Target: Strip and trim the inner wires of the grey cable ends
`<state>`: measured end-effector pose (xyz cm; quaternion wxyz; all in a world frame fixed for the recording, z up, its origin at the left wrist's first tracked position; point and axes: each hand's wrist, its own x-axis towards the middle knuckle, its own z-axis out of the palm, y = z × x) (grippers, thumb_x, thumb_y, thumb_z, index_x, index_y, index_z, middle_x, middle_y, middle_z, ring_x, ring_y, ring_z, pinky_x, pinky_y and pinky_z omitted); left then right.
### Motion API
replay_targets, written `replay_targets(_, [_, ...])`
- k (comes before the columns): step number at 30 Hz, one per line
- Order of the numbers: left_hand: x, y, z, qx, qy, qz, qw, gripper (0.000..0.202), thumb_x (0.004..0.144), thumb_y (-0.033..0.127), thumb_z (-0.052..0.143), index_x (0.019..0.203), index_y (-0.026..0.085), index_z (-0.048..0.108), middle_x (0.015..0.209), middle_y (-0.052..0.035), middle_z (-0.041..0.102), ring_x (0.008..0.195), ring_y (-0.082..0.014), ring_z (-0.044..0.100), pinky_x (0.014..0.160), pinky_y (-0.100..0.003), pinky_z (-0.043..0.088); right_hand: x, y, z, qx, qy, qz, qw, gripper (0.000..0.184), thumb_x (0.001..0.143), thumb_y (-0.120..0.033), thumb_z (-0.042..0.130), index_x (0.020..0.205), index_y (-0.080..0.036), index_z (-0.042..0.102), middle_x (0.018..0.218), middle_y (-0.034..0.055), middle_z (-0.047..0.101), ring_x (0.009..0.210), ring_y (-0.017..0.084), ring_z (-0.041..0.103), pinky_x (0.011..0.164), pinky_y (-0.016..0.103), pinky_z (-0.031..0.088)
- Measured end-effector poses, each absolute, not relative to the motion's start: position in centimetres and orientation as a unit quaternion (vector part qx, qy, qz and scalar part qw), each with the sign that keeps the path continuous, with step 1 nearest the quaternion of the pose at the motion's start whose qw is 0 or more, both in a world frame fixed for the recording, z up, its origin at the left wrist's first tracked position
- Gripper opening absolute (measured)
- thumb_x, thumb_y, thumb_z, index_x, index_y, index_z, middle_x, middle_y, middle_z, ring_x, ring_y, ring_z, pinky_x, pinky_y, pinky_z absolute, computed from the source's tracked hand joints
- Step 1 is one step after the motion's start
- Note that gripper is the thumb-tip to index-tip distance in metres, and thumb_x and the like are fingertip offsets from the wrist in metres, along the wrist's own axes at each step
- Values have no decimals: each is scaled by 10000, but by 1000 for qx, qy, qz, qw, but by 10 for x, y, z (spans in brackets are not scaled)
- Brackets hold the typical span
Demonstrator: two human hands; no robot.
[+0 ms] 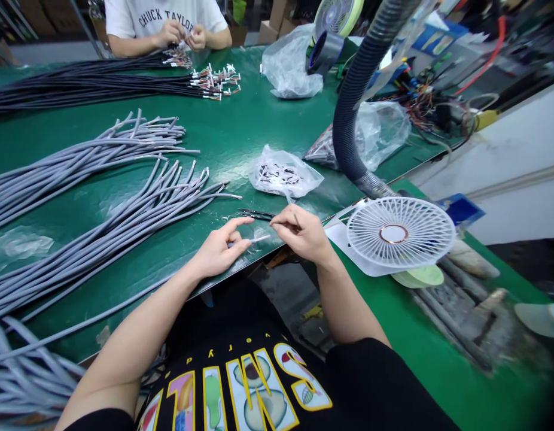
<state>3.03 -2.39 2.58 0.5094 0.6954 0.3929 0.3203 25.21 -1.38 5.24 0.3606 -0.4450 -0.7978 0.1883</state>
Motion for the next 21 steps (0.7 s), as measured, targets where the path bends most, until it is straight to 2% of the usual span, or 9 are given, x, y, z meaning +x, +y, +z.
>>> replay_targets(5, [30, -21, 27, 620, 381, 366, 580, 488, 888, 354, 536, 1305, 114, 460, 538, 81, 434, 509, -89, 433, 555, -220, 345, 242, -34, 46, -487, -734, 257, 399, 132, 776, -304, 698, 726, -182, 686, 656, 1, 571, 524, 85, 451, 501, 239, 373])
replay_targets(8, [31, -21, 28, 608, 382, 380, 583, 522, 870, 384, 570, 1298, 107, 458, 540, 80, 450, 501, -83, 438, 540, -213, 336, 223, -36, 27, -516, -666, 299, 447, 148, 736, -329, 732, 784, -189, 723, 617, -12, 555, 518, 89, 436, 499, 244, 370])
replay_targets(13, [32, -22, 24, 627, 396, 385, 549, 523, 872, 368, 569, 1321, 127, 451, 554, 82, 452, 514, -84, 437, 548, -214, 337, 198, -34, 9, -523, -578, 349, 521, 192, 770, -333, 683, 664, -173, 678, 617, 5, 582, 548, 106, 483, 516, 251, 386])
replay_targets(16, [32, -22, 20, 657, 410, 379, 506, 493, 881, 319, 549, 1334, 146, 455, 578, 80, 452, 526, -83, 417, 570, -217, 338, 201, -36, 18, -525, -621, 290, 504, 193, 798, -285, 641, 638, -179, 640, 581, -10, 532, 527, 100, 456, 519, 249, 380])
replay_targets(19, [33, -24, 20, 695, 412, 351, 473, 497, 877, 287, 541, 1344, 145, 449, 584, 86, 435, 527, -81, 384, 579, -218, 326, 212, -34, 33, -503, -719, 178, 446, 211, 808, -224, 594, 601, -184, 593, 566, -16, 478, 534, 98, 428, 547, 250, 366])
replay_targets(21, [33, -24, 21, 714, 406, 328, 466, 515, 877, 290, 537, 1359, 141, 435, 576, 91, 420, 527, -82, 373, 578, -217, 318, 219, -27, 40, -479, -766, 157, 399, 202, 791, -200, 584, 590, -180, 576, 578, -14, 475, 554, 98, 427, 556, 249, 349])
